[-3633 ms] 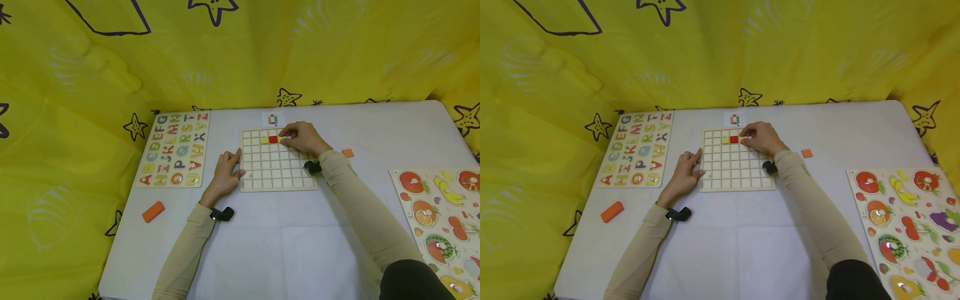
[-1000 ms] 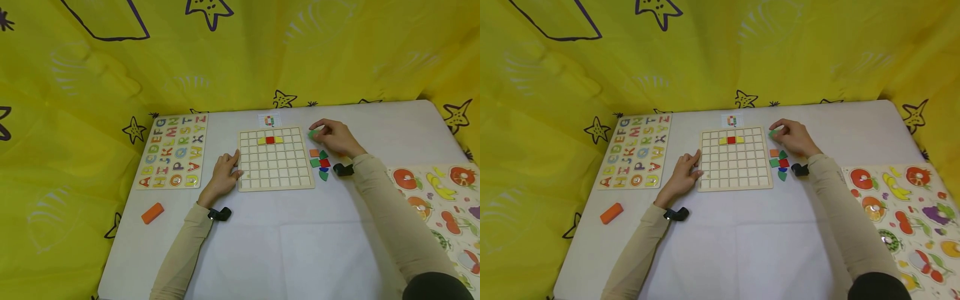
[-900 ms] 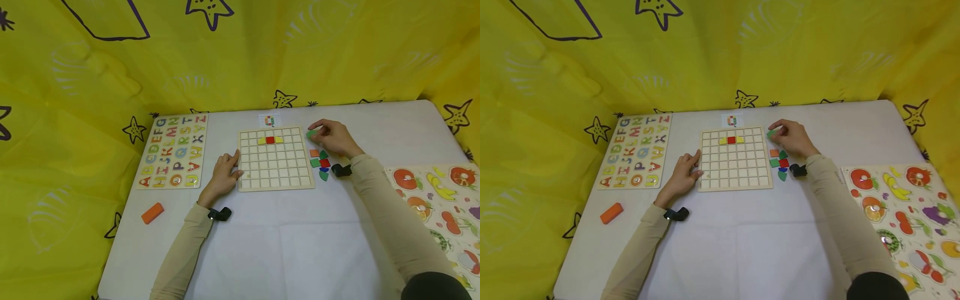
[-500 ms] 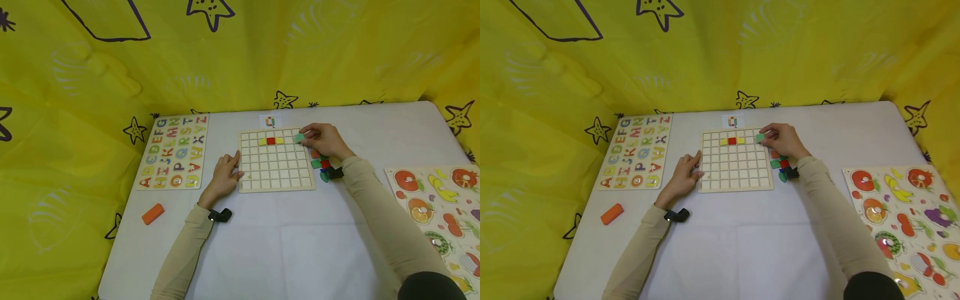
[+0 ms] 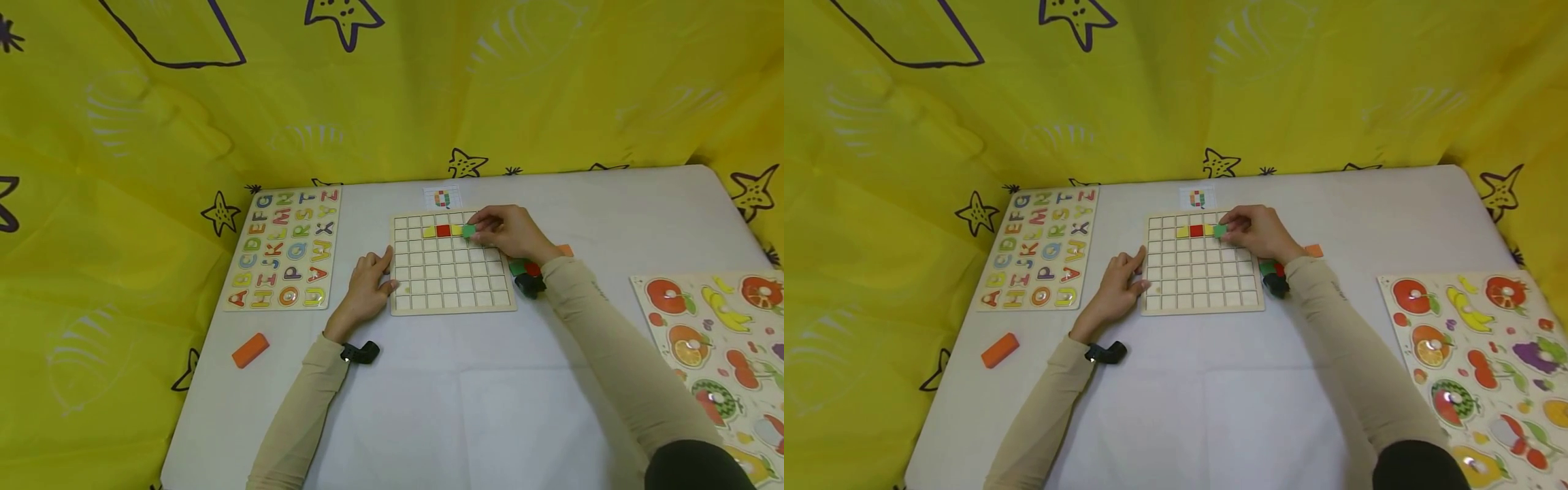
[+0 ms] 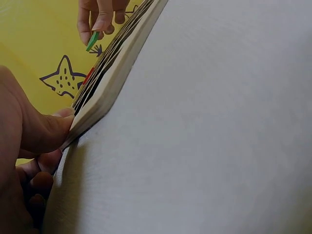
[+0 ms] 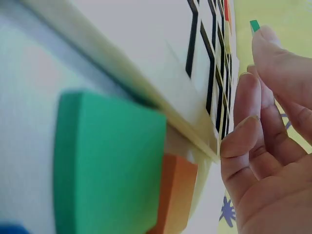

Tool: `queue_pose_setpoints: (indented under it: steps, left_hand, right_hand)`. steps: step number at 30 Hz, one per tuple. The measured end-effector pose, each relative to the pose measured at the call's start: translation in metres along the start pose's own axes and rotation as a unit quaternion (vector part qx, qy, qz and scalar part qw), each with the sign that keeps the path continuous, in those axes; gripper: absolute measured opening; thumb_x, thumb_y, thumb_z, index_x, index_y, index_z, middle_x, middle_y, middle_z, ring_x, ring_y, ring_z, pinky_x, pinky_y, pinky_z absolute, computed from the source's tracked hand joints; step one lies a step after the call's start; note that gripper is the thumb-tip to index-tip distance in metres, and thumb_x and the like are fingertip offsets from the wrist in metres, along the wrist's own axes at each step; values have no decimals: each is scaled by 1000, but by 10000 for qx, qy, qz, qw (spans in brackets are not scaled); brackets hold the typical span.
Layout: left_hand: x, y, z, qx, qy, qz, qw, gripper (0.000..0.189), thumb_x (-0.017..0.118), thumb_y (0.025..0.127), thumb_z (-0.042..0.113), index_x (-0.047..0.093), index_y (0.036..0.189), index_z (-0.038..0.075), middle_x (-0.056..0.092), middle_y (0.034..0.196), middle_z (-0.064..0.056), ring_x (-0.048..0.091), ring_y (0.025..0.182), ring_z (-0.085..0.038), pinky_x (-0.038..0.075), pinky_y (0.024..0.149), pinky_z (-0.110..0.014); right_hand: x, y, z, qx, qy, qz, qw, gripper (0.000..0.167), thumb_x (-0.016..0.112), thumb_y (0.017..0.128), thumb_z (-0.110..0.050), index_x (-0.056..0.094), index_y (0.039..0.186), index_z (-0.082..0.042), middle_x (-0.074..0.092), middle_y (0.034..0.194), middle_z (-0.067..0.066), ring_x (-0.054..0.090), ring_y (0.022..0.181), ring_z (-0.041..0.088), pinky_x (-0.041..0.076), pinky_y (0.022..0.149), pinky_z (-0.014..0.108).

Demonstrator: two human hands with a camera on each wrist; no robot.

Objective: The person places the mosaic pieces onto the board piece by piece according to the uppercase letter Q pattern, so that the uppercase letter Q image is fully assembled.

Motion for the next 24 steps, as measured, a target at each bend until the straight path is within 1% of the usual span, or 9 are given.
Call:
queue_pose_setpoints:
  steps: [4,12,18,24]
  left_hand:
    - [0,-1,0,13,-9,16,10000,70,68,98,8,38,160,-5,50,104,-12,38,98,-28,27,89,-35]
    - [0,-1,1,24,-36,55,10000,70,68,98,8,39,160,-6,50,104,-12,38,98,-28,28,89,-35]
    - [0,-1,0,10,16,32,10000,70,68,98,8,39,160,-5,50,104,-13,38,98,-28,28,89,-35]
    - [0,0,0,-7,-14,31,10000,70,68,98,8,38,161,-5,50,104,-12,38,98,-27,27,89,-35]
  right_hand:
    - [6,2,-2,-44,-41,-95,9999,26,81,95,-17,77,116,-3,72,103,15,61,93,26,46,79,23]
    - [16,6,0,48,-222,-276,9994,28,83,93,-16,78,117,-4,70,100,13,59,88,25,46,78,29]
    - [18,8,-2,141,-279,-400,9987,30,85,91,-16,78,118,-4,70,102,13,57,92,26,46,81,32]
    - [18,9,-2,134,-325,-439,9984,32,87,89,-18,78,117,-5,71,105,13,57,93,26,46,81,32]
Point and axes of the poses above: each hand's wrist, its own y-axis towards the middle knuckle, its own x-axis out of the palm, z = x × y, the point moved 8 cm from there along y, towards the middle knuckle
